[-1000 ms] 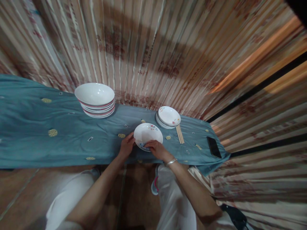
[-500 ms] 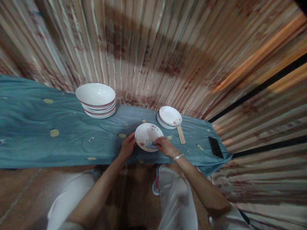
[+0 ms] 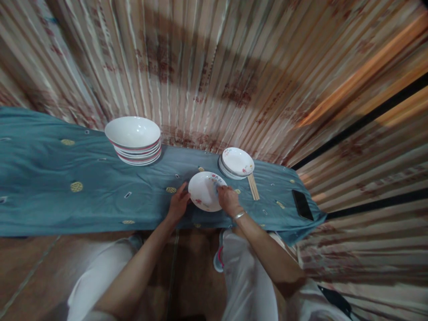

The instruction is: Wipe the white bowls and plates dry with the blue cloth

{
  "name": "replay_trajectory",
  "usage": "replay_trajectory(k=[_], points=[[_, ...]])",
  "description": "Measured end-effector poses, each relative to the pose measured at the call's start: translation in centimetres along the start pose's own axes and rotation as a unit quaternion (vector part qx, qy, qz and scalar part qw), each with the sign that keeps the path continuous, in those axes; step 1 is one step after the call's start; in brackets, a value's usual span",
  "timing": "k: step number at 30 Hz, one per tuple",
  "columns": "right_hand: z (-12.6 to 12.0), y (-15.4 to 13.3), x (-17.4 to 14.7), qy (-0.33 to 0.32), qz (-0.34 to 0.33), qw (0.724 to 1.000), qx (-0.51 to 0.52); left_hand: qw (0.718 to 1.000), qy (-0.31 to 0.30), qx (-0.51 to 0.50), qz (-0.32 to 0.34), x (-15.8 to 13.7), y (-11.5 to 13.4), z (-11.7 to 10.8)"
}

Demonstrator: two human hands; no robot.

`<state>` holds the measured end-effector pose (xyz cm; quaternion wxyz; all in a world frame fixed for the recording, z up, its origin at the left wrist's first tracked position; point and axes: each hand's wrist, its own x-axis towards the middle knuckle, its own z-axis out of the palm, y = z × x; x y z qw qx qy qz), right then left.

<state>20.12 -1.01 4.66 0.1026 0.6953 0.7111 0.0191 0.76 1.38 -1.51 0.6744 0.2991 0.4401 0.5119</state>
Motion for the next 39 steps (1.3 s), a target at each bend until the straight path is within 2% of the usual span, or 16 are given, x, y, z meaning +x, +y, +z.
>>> replay_trajectory(k=[9,18,30,39], points=[[0.3,-1.0,1.9,0.013,0.043,0.999,0.007,0.999,-0.036,0.007,0.017,-0.2,0.2,-0.1],[0.8,-1.5,4.0,0.062,0.078,0.992,0.074,0.998,-0.058,-0.004,0.025,-0.2,0.2,0.0],[0.9,-3.2,6.2,0.100,0.048,0.989,0.098,0.998,-0.056,-0.007,0.009,-0.5,0.9,0.1],[0.6,-5.0,6.2,0.112,0.002,0.985,0.128,0.998,-0.059,-0.018,0.013,-0.6,1.0,0.3]])
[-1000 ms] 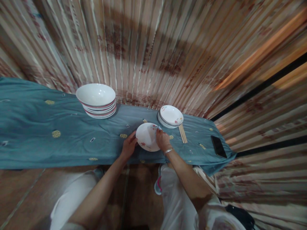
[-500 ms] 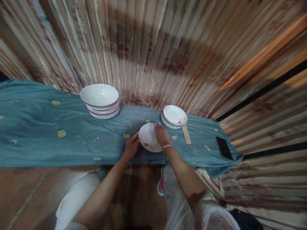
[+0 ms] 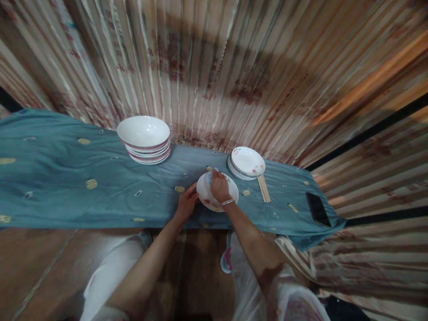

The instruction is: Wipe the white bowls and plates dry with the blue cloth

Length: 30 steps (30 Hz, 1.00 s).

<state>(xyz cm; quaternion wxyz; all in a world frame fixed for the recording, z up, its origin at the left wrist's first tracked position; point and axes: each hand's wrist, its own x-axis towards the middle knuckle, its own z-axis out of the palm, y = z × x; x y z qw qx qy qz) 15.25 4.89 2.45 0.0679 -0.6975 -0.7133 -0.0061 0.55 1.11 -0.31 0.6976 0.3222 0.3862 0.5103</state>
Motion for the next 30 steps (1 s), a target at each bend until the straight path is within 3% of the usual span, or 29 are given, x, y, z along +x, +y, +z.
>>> replay_trajectory(k=[16,30], points=[[-0.7,-1.6,-1.4,-0.005,-0.060,0.991,0.122,1.000,0.004,0.000,-0.009,0.2,-0.2,-0.1],[-1.2,-2.0,-3.4,-0.032,-0.068,0.973,0.217,0.998,0.053,0.000,-0.024,0.2,-0.3,-0.4]])
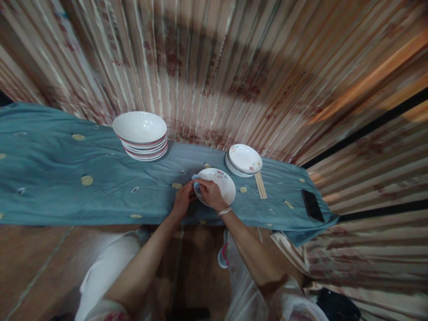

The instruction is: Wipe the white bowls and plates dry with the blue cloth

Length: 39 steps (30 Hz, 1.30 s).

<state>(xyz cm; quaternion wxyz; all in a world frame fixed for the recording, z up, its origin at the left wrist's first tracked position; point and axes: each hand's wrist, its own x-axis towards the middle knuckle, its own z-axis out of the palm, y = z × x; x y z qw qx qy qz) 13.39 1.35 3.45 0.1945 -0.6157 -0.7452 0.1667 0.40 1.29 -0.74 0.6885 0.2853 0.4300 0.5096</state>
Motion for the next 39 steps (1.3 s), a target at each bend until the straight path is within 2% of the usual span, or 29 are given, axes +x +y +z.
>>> replay_trajectory(k=[7,13,18,25,29,33,39], points=[[-0.3,0.0,-1.5,-0.013,-0.009,0.999,0.045,1.000,0.008,0.007,-0.003,-0.1,0.2,0.2],[-1.0,-0.2,-3.2,-0.027,-0.030,0.996,0.076,0.999,0.006,0.030,0.028,-0.3,0.4,0.3],[-2.1,-0.5,-4.8,-0.042,-0.041,0.998,0.035,0.999,-0.002,0.030,0.030,-0.2,0.1,0.2],[-3.5,0.0,-6.6,-0.072,-0.123,0.989,-0.028,0.999,-0.011,0.029,0.032,0.1,-0.2,0.1],[-4.3,0.4,-7.9,-0.093,-0.146,0.981,-0.082,0.999,-0.030,0.016,0.031,-0.1,0.1,0.3],[-4.7,1.3,-9.1,-0.082,-0.155,0.977,-0.120,0.999,-0.035,0.014,0.033,-0.2,0.2,0.4],[-4.8,3.4,-10.2,-0.052,-0.186,0.974,-0.120,0.999,-0.027,0.018,0.026,0.0,0.1,0.4]])
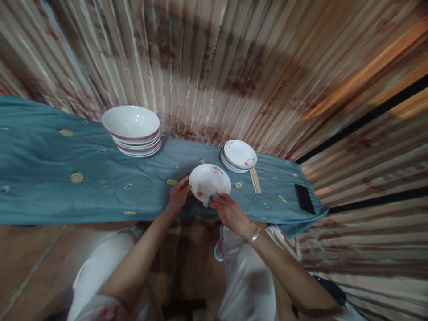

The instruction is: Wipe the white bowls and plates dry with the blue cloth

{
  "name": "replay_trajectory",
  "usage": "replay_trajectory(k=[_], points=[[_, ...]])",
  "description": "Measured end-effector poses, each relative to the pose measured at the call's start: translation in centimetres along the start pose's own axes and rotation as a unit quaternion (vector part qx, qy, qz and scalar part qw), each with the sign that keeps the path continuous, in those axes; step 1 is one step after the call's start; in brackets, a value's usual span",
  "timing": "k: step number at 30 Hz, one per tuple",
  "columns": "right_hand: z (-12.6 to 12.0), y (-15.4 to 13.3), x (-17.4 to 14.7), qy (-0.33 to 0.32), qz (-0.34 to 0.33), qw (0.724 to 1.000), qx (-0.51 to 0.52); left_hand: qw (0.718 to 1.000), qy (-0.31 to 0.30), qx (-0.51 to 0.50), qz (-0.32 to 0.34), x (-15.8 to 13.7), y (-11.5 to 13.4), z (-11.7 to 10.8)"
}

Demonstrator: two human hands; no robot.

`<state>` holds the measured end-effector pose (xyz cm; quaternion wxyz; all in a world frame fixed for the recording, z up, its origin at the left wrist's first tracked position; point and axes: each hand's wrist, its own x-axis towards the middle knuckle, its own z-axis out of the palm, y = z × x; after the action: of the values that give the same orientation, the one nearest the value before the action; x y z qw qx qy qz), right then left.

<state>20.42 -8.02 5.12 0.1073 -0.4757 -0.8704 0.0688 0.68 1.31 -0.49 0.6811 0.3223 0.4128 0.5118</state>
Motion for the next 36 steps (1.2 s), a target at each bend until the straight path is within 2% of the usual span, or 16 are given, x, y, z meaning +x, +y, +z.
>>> replay_trajectory(k=[7,12,21,29,36], points=[[0.4,1.9,-2.4,0.063,0.041,0.997,-0.003,1.000,0.001,0.004,-0.002,-0.1,0.1,-0.1],[0.8,3.5,-2.6,0.089,0.065,0.994,-0.016,1.000,-0.001,0.018,0.001,0.1,0.0,-0.2],[2.1,7.1,-1.9,0.146,0.125,0.981,0.015,1.000,-0.005,0.015,-0.003,0.0,0.0,-0.1],[2.6,8.5,0.0,0.164,0.183,0.969,0.013,1.000,-0.013,0.015,0.000,0.0,0.1,-0.1],[2.6,9.6,2.4,0.174,0.200,0.964,0.012,1.000,-0.011,0.007,-0.001,0.2,0.0,-0.1]])
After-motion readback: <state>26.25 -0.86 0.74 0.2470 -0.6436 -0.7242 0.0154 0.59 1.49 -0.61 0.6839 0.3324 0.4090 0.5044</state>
